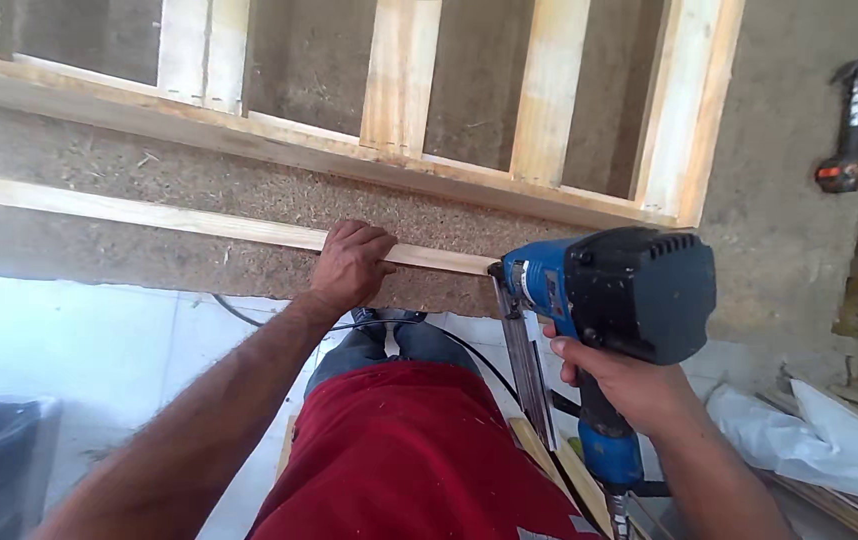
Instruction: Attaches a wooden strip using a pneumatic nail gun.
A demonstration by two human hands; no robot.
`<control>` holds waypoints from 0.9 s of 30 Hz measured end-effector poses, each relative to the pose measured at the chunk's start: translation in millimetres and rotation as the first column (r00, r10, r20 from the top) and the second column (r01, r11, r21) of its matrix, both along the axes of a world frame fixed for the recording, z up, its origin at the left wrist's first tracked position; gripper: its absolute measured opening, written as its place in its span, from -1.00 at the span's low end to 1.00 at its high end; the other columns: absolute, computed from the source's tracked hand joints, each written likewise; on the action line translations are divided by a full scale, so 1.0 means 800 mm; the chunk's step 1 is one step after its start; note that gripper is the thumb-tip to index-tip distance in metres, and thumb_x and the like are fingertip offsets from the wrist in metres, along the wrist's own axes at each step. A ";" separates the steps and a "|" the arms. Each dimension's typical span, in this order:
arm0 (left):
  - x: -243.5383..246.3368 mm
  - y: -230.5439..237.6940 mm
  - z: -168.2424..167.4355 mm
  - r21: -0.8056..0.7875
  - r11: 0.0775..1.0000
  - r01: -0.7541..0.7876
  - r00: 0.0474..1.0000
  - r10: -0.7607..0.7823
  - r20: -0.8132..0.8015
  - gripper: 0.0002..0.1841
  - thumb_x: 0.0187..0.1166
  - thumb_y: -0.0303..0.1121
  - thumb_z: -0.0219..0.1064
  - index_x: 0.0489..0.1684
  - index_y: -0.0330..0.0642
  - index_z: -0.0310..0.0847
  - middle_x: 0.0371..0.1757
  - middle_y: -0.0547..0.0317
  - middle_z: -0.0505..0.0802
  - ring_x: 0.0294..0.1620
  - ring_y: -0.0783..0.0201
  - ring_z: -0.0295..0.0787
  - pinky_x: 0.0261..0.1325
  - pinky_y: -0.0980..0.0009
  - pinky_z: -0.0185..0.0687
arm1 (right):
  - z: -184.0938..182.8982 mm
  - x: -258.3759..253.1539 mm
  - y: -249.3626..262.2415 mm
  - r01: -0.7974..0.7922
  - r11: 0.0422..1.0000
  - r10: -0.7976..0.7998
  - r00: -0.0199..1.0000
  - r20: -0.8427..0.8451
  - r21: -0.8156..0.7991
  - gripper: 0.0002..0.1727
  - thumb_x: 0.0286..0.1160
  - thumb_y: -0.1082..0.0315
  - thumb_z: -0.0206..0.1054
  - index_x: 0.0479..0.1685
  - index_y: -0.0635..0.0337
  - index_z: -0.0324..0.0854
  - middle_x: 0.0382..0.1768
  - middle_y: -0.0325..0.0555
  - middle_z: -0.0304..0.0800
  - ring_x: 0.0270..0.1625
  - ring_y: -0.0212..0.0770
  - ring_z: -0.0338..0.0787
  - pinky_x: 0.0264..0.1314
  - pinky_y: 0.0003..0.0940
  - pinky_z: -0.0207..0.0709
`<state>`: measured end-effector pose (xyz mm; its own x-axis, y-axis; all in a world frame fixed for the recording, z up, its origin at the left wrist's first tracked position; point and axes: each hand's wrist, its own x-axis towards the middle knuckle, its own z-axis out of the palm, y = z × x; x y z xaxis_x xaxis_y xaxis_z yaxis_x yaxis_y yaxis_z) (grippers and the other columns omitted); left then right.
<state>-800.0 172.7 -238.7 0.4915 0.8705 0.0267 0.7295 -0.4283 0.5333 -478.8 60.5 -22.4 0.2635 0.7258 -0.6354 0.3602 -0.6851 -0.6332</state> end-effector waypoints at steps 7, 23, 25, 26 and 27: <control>0.003 -0.003 -0.001 0.046 0.999 0.011 0.999 -0.008 -0.051 -0.73 0.57 -0.25 0.43 0.17 -0.01 0.79 0.14 0.10 0.88 0.28 0.00 0.75 0.44 -0.01 0.55 | 0.001 0.004 0.009 -0.005 1.000 0.004 1.000 -0.016 -0.026 -0.76 0.39 0.41 0.57 0.02 0.04 0.80 -0.19 0.04 0.92 -0.52 0.02 0.82 -0.45 -0.18 0.81; -0.127 0.036 0.041 -0.065 0.992 0.107 0.972 -0.118 -0.201 -0.49 0.56 -0.16 0.45 0.44 -0.19 0.62 0.41 -0.14 0.74 0.54 -0.18 0.57 0.64 -0.15 0.38 | -0.001 -0.070 -0.002 -0.136 0.990 0.140 0.980 -0.139 0.038 -0.64 0.27 0.18 0.61 0.05 0.04 0.80 -0.28 0.01 0.92 -0.38 -0.05 0.89 -0.27 -0.22 0.85; -0.184 0.044 0.044 -0.069 0.995 0.073 0.963 -0.088 -0.254 -0.46 0.55 -0.01 0.47 0.37 -0.17 0.65 0.36 -0.13 0.76 0.48 -0.18 0.62 0.56 -0.16 0.48 | 0.002 -0.105 0.010 -0.134 0.989 0.141 0.977 -0.159 0.055 -0.69 0.28 0.29 0.60 0.04 0.00 0.80 -0.29 0.01 0.92 -0.42 -0.03 0.88 -0.31 -0.22 0.85; -0.209 0.046 0.041 -0.061 0.997 0.056 0.960 -0.070 -0.269 -0.46 0.55 0.04 0.46 0.33 -0.16 0.66 0.33 -0.12 0.77 0.45 -0.19 0.64 0.52 -0.17 0.50 | 0.003 -0.121 0.015 -0.126 0.990 0.135 0.978 -0.162 0.062 -0.70 0.27 0.31 0.60 0.01 0.00 0.81 -0.31 0.02 0.91 -0.44 -0.03 0.87 -0.33 -0.21 0.84; -0.231 0.047 0.036 -0.046 0.998 0.052 0.962 -0.062 -0.267 -0.46 0.55 0.05 0.46 0.32 -0.16 0.67 0.31 -0.14 0.78 0.43 -0.21 0.65 0.50 -0.19 0.52 | 0.004 -0.137 0.019 -0.117 0.991 0.126 0.979 -0.161 0.064 -0.71 0.26 0.32 0.61 0.00 0.00 0.81 -0.33 0.03 0.91 -0.46 -0.02 0.87 -0.35 -0.22 0.84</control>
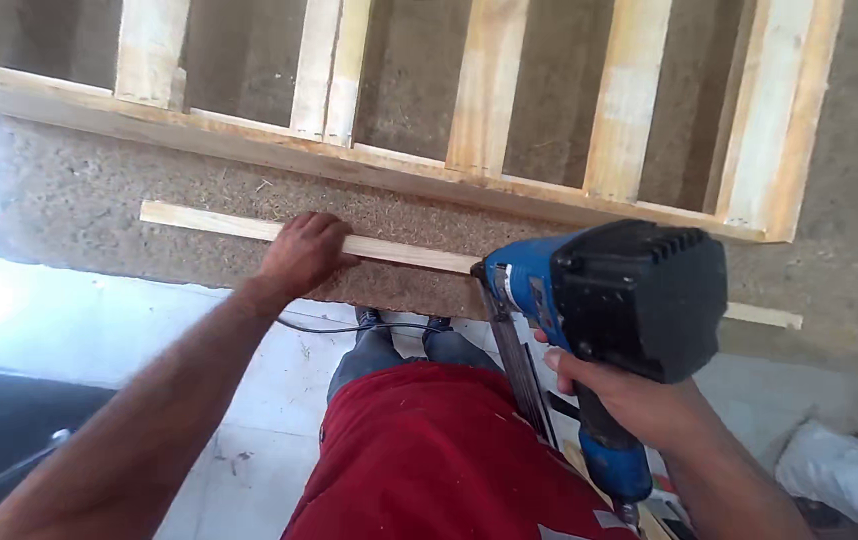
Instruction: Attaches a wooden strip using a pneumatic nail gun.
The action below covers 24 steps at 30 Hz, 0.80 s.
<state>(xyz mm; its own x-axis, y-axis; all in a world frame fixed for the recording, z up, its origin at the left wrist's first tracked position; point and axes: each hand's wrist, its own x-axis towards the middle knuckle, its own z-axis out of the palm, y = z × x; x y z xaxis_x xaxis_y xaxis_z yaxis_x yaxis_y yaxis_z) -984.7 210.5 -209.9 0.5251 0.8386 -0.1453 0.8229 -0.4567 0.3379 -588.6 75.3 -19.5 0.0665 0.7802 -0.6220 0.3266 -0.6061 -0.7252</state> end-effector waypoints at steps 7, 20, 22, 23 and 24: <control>-0.029 0.002 -0.030 0.104 0.994 0.033 0.997 -0.040 0.066 -0.62 0.60 -0.05 0.42 0.12 -0.17 0.74 0.03 -0.09 0.83 0.21 -0.16 0.74 0.34 -0.12 0.58 | 0.001 -0.079 0.015 0.077 0.996 -0.073 0.993 0.096 -0.037 -0.71 0.29 0.39 0.63 0.02 0.02 0.81 -0.19 0.01 0.93 -0.46 0.01 0.86 -0.39 -0.18 0.85; -0.031 -0.004 -0.052 0.328 0.938 0.112 0.992 -0.127 0.024 -0.59 0.78 -0.09 0.11 0.18 -0.28 0.64 -0.10 -0.15 0.78 -0.03 -0.19 0.74 0.21 -0.10 0.57 | 0.001 -0.126 0.025 0.143 0.988 -0.131 0.976 0.174 -0.057 -0.74 0.35 0.37 0.62 0.02 0.04 0.80 -0.20 0.01 0.92 -0.48 -0.01 0.85 -0.40 -0.20 0.85; -0.031 -0.003 -0.052 0.337 0.935 0.115 0.991 -0.133 0.031 -0.59 0.77 -0.09 0.13 0.16 -0.29 0.65 -0.14 -0.14 0.78 -0.07 -0.18 0.74 0.16 -0.08 0.58 | 0.001 -0.124 0.025 0.141 0.987 -0.126 0.976 0.175 -0.074 -0.74 0.36 0.35 0.62 0.01 0.03 0.81 -0.21 0.00 0.93 -0.48 -0.01 0.86 -0.40 -0.20 0.84; -0.032 -0.003 -0.051 0.334 0.935 0.117 0.990 -0.137 0.038 -0.60 0.77 -0.09 0.14 0.14 -0.29 0.65 -0.15 -0.14 0.78 -0.07 -0.19 0.74 0.14 -0.08 0.59 | 0.001 -0.122 0.026 0.142 0.986 -0.126 0.976 0.175 -0.082 -0.74 0.36 0.34 0.62 0.01 0.02 0.81 -0.22 0.01 0.93 -0.49 -0.01 0.85 -0.41 -0.20 0.83; -0.033 -0.001 -0.050 0.322 0.939 0.120 0.989 -0.143 0.048 -0.60 0.76 -0.08 0.16 0.14 -0.28 0.65 -0.15 -0.13 0.78 -0.07 -0.19 0.74 0.12 -0.08 0.60 | 0.001 -0.120 0.028 0.138 0.986 -0.121 0.977 0.174 -0.091 -0.75 0.36 0.33 0.62 0.01 0.02 0.81 -0.22 0.01 0.92 -0.49 -0.01 0.84 -0.42 -0.21 0.82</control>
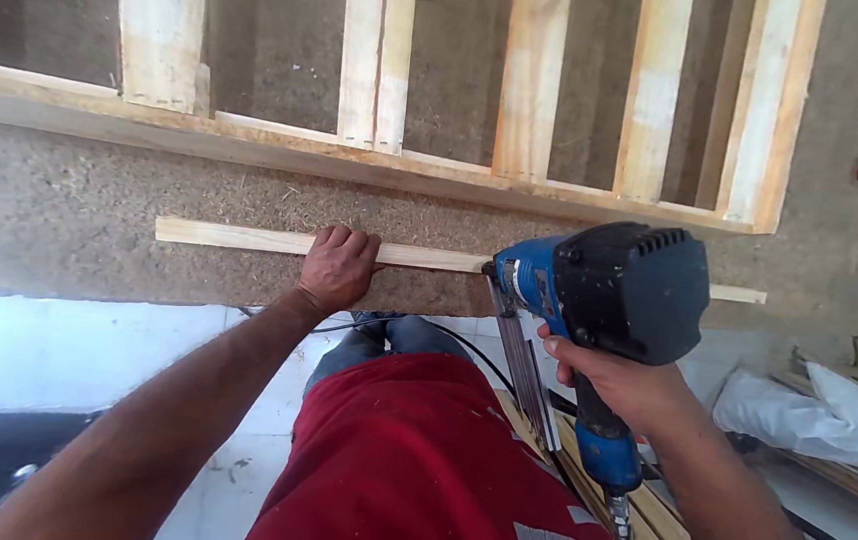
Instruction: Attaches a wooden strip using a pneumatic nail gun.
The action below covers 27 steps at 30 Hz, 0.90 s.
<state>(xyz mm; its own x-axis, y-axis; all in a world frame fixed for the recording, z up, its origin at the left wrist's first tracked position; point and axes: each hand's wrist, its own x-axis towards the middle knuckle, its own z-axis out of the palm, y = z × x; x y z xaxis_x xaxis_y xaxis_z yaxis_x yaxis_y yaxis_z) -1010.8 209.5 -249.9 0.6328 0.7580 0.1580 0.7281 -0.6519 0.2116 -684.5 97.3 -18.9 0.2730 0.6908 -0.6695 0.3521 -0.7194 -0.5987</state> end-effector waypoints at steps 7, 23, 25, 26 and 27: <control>-0.011 0.009 0.008 -0.072 0.995 0.073 0.997 -0.070 0.038 -0.64 0.77 -0.12 0.20 0.25 -0.20 0.66 -0.03 -0.11 0.81 -0.02 -0.16 0.75 0.10 -0.05 0.64 | 0.000 0.016 0.013 0.009 1.000 -0.010 0.998 -0.057 -0.015 -0.77 0.38 0.36 0.59 0.00 0.04 0.80 -0.19 0.06 0.91 -0.51 0.03 0.82 -0.43 -0.20 0.81; -0.004 -0.001 0.003 -0.083 0.996 -0.037 0.997 0.042 0.059 -0.67 0.72 -0.12 0.26 0.18 -0.13 0.74 -0.05 -0.02 0.85 0.02 -0.11 0.77 0.19 -0.04 0.63 | -0.015 0.036 0.001 -0.213 0.977 0.212 0.976 0.041 0.008 -0.75 0.29 0.07 0.60 -0.14 -0.08 0.83 -0.52 -0.10 0.84 -0.53 -0.13 0.83 -0.40 -0.26 0.77; -0.004 0.002 0.010 -0.131 0.990 -0.042 0.998 0.047 0.033 -0.68 0.71 -0.11 0.29 0.19 -0.10 0.74 -0.03 0.00 0.84 0.06 -0.08 0.76 0.21 -0.02 0.65 | -0.019 0.038 -0.002 -0.226 0.974 0.226 0.974 0.031 0.009 -0.68 0.26 0.03 0.62 -0.07 -0.06 0.83 -0.44 -0.11 0.89 -0.45 -0.13 0.87 -0.32 -0.24 0.82; -0.005 0.005 0.015 -0.175 0.984 -0.037 0.999 0.041 0.018 -0.69 0.70 -0.13 0.31 0.21 -0.08 0.73 0.00 0.00 0.83 0.09 -0.08 0.75 0.22 -0.02 0.65 | -0.021 0.038 -0.005 -0.225 0.974 0.224 0.974 0.033 0.020 -0.65 0.23 0.01 0.62 -0.05 -0.06 0.82 -0.40 -0.13 0.90 -0.42 -0.13 0.89 -0.29 -0.23 0.84; -0.008 0.008 0.019 -0.222 0.975 -0.018 1.000 0.020 0.010 -0.70 0.69 -0.19 0.31 0.25 -0.08 0.72 0.05 0.00 0.82 0.14 -0.08 0.74 0.23 -0.02 0.65 | -0.022 0.035 -0.011 -0.216 0.976 0.215 0.976 0.037 0.033 -0.61 0.21 0.01 0.63 -0.03 -0.04 0.81 -0.37 -0.14 0.91 -0.39 -0.13 0.90 -0.27 -0.23 0.86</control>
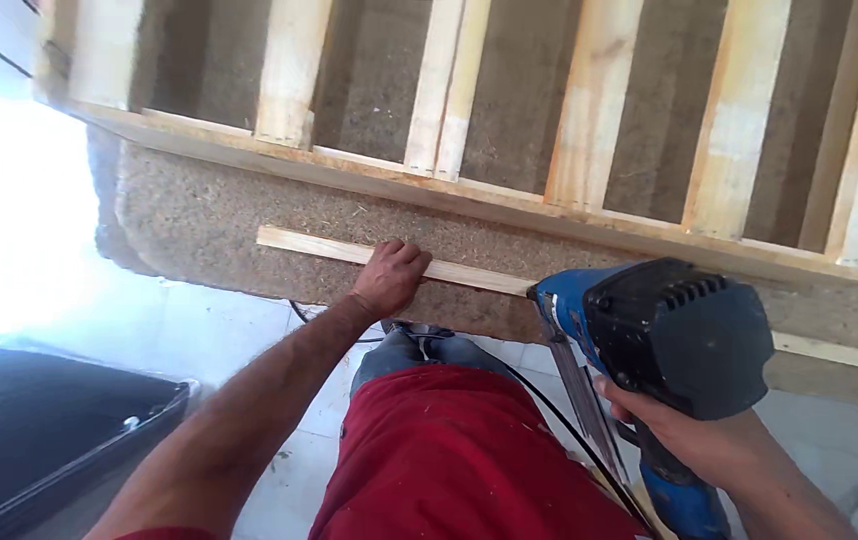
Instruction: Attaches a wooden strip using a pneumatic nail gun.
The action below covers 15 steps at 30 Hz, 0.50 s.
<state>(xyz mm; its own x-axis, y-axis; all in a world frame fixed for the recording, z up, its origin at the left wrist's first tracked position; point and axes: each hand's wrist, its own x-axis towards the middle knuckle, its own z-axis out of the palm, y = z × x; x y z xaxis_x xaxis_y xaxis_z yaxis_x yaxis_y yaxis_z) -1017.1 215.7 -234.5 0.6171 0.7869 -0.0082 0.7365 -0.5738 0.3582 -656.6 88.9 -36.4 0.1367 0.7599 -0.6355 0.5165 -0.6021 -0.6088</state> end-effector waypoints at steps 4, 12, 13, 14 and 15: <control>-0.037 0.013 0.018 -0.037 0.995 0.091 0.996 -0.092 -0.021 -0.58 0.71 -0.25 0.29 0.50 -0.13 0.57 0.34 -0.08 0.77 0.46 -0.10 0.64 0.59 -0.03 0.48 | 0.010 -0.031 -0.009 0.025 0.998 -0.024 1.000 -0.015 0.061 -0.58 0.19 0.02 0.63 -0.01 0.01 0.81 -0.37 -0.17 0.92 -0.39 -0.16 0.91 -0.26 -0.26 0.86; -0.201 0.039 0.025 -0.059 0.998 -0.034 0.989 0.025 -0.143 -0.55 0.64 -0.09 0.40 0.37 -0.16 0.64 0.31 -0.11 0.78 0.43 -0.17 0.66 0.52 -0.15 0.51 | 0.026 -0.154 0.029 0.092 0.996 -0.089 0.979 -0.184 0.013 -0.72 0.25 0.27 0.62 -0.03 -0.02 0.83 -0.41 0.02 0.89 -0.46 -0.03 0.87 -0.34 -0.23 0.83; -0.220 0.040 0.023 -0.064 0.997 -0.048 0.990 0.039 -0.139 -0.55 0.64 -0.10 0.40 0.38 -0.17 0.64 0.29 -0.12 0.79 0.42 -0.18 0.67 0.53 -0.15 0.51 | 0.025 -0.169 0.031 0.094 0.996 -0.091 0.981 -0.169 0.008 -0.73 0.24 0.28 0.63 -0.05 -0.02 0.83 -0.44 0.01 0.88 -0.47 -0.04 0.86 -0.35 -0.23 0.83; -0.238 0.041 0.019 -0.063 0.996 -0.061 0.991 0.053 -0.121 -0.55 0.65 -0.09 0.40 0.37 -0.17 0.64 0.28 -0.12 0.80 0.40 -0.17 0.69 0.51 -0.13 0.53 | 0.025 -0.183 0.034 0.092 0.996 -0.090 0.984 -0.153 0.003 -0.75 0.24 0.27 0.63 -0.08 -0.02 0.83 -0.46 0.00 0.88 -0.48 -0.05 0.86 -0.36 -0.24 0.82; -0.251 0.043 0.016 -0.069 0.995 -0.071 0.994 0.064 -0.088 -0.56 0.65 -0.09 0.41 0.35 -0.17 0.65 0.27 -0.11 0.80 0.39 -0.17 0.69 0.49 -0.12 0.54 | 0.024 -0.195 0.036 0.094 0.996 -0.093 0.986 -0.140 -0.002 -0.76 0.25 0.27 0.63 -0.09 -0.02 0.83 -0.47 0.00 0.87 -0.49 -0.06 0.86 -0.36 -0.26 0.81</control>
